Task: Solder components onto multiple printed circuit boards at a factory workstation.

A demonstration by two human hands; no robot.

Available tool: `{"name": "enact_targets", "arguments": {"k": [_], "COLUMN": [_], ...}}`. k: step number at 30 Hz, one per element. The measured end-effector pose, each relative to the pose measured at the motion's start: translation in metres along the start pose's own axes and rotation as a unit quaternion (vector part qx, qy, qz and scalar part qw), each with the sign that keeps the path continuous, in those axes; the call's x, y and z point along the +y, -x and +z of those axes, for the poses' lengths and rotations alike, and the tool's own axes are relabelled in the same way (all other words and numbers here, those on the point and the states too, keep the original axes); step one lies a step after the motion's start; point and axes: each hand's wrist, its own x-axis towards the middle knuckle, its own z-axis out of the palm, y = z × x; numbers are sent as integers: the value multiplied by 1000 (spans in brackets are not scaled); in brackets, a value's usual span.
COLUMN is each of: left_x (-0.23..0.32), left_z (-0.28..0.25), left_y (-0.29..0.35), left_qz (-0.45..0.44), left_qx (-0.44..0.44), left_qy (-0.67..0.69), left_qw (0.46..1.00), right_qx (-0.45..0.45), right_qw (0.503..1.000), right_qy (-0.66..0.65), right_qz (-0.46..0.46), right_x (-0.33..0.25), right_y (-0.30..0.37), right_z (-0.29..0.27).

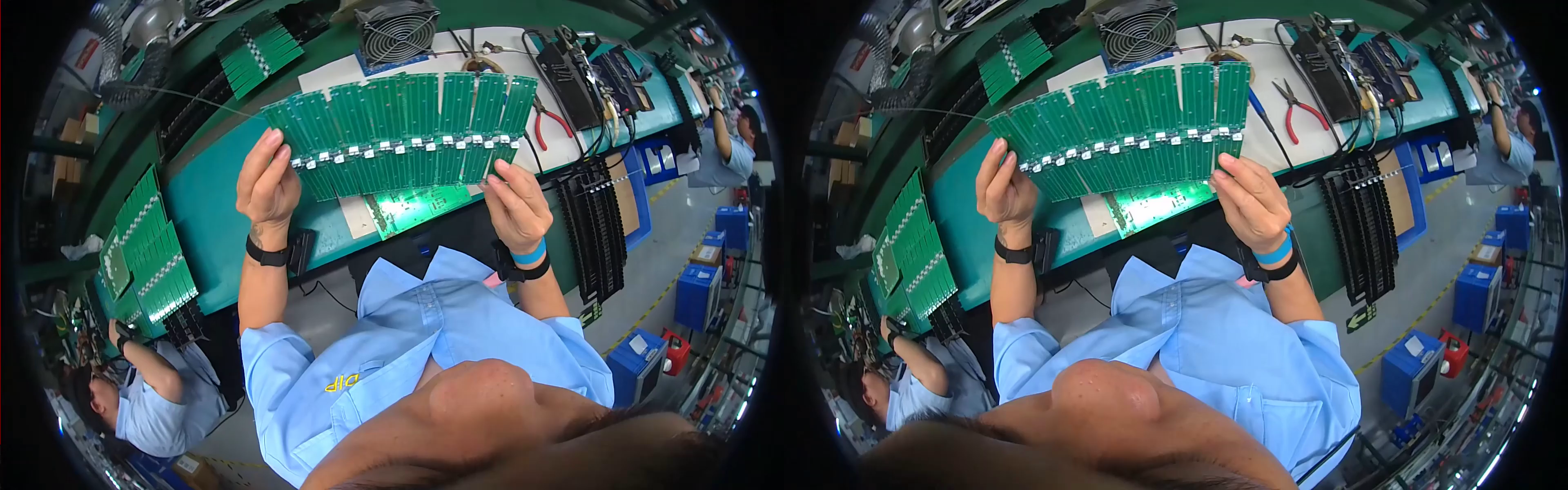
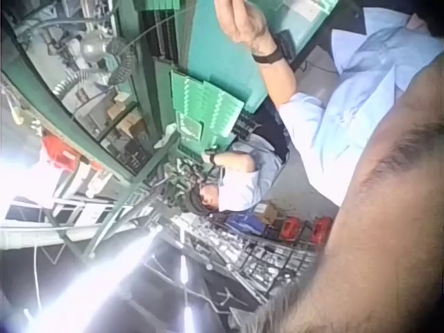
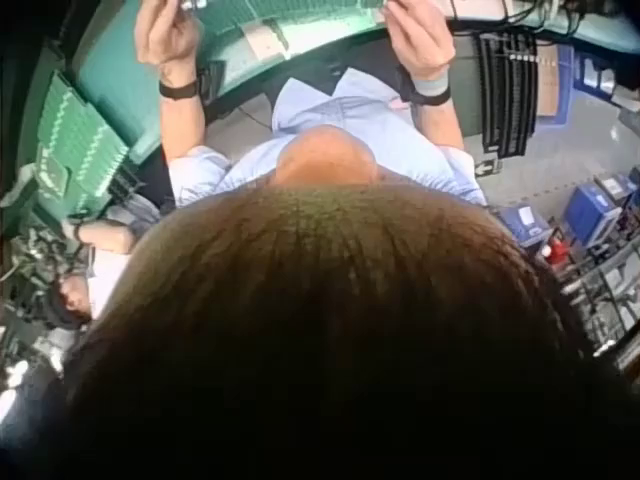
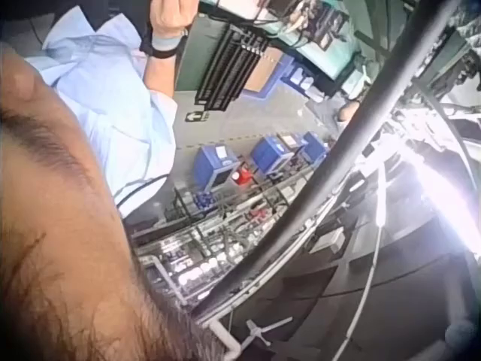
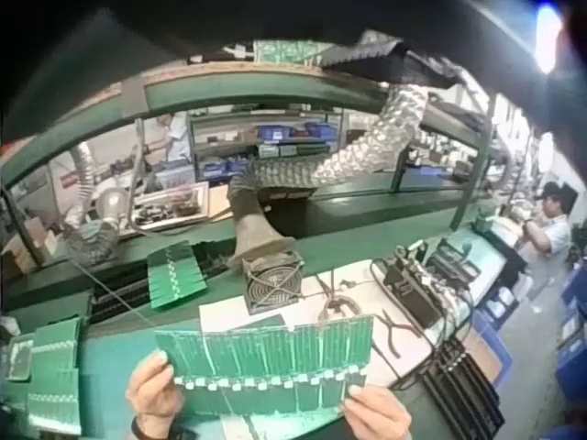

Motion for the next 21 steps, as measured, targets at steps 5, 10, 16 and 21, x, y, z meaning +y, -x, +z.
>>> {"name": "enact_targets", "arguments": {"k": [5, 10, 16, 21], "left_x": [-1, -7, 6, -21], "left_z": [-1, 1, 17, 23], "left_y": [4, 6, 11, 26], "left_qz": [-1, 1, -83, -145], "left_qx": [9, -60, -60, -111], "left_qy": [-21, 34, 189, 159], "left_qw": [1000, 998, 977, 970], "right_qx": [19, 3, 75, 221], "right_qw": [1000, 999, 992, 918], "right_qy": [-8, 51, 100, 309], "right_qz": [-5, 0, 6, 113], "right_x": [-6, -8, -6, 5], "right_y": [-1, -4, 4, 40], "right_z": [0, -16, -56, -135]}}
